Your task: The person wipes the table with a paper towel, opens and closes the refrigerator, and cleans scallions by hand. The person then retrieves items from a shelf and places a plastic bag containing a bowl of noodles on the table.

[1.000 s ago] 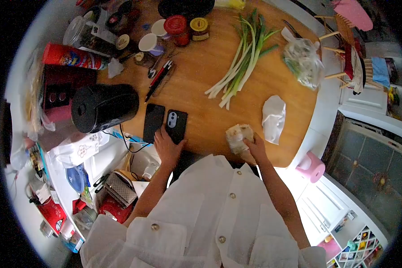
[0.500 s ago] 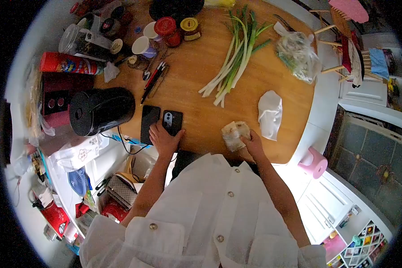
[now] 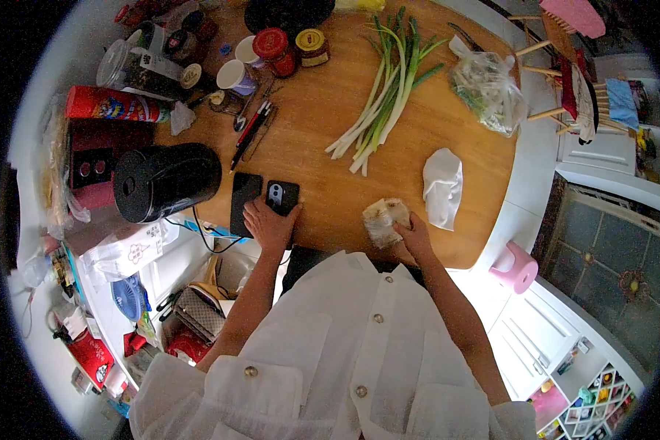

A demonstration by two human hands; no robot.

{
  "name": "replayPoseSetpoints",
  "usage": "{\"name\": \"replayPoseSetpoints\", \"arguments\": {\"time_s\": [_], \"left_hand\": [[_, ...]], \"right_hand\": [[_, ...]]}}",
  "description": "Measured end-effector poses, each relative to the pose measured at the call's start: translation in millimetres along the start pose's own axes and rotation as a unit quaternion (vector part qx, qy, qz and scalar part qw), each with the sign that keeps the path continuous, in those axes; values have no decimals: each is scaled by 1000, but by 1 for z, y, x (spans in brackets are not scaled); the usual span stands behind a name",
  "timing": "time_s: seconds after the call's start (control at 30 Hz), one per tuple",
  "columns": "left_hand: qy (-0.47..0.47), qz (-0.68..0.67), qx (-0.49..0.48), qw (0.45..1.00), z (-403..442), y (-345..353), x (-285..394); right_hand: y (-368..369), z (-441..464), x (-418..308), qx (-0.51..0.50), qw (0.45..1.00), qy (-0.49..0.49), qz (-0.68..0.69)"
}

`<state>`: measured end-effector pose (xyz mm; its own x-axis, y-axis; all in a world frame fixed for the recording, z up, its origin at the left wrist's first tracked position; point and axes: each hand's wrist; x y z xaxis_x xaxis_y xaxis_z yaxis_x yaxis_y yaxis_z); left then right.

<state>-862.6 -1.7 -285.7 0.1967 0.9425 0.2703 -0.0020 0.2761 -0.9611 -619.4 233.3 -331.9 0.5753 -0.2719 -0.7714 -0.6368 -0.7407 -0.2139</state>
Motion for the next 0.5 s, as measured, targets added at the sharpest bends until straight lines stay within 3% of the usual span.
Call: {"name": "replayPoseSetpoints", "arguments": {"time_s": [0.2,0.5], "left_hand": [[-10,24,-12,1000,4,-2,6],[-17,49,-21,998,4,0,7]], "right_hand": [[4,-8,-22,9,999,35,-2],[2,-8,-22,34,998,14,-50]]}}
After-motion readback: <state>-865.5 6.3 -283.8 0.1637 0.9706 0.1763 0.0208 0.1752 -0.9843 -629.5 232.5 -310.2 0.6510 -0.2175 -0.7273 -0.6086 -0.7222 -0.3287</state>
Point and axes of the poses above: each hand's wrist, its own z-axis towards the middle knuckle, its own y-axis out of the palm, x = y × z, and after that the axes turned 10 degrees about x, right-handed
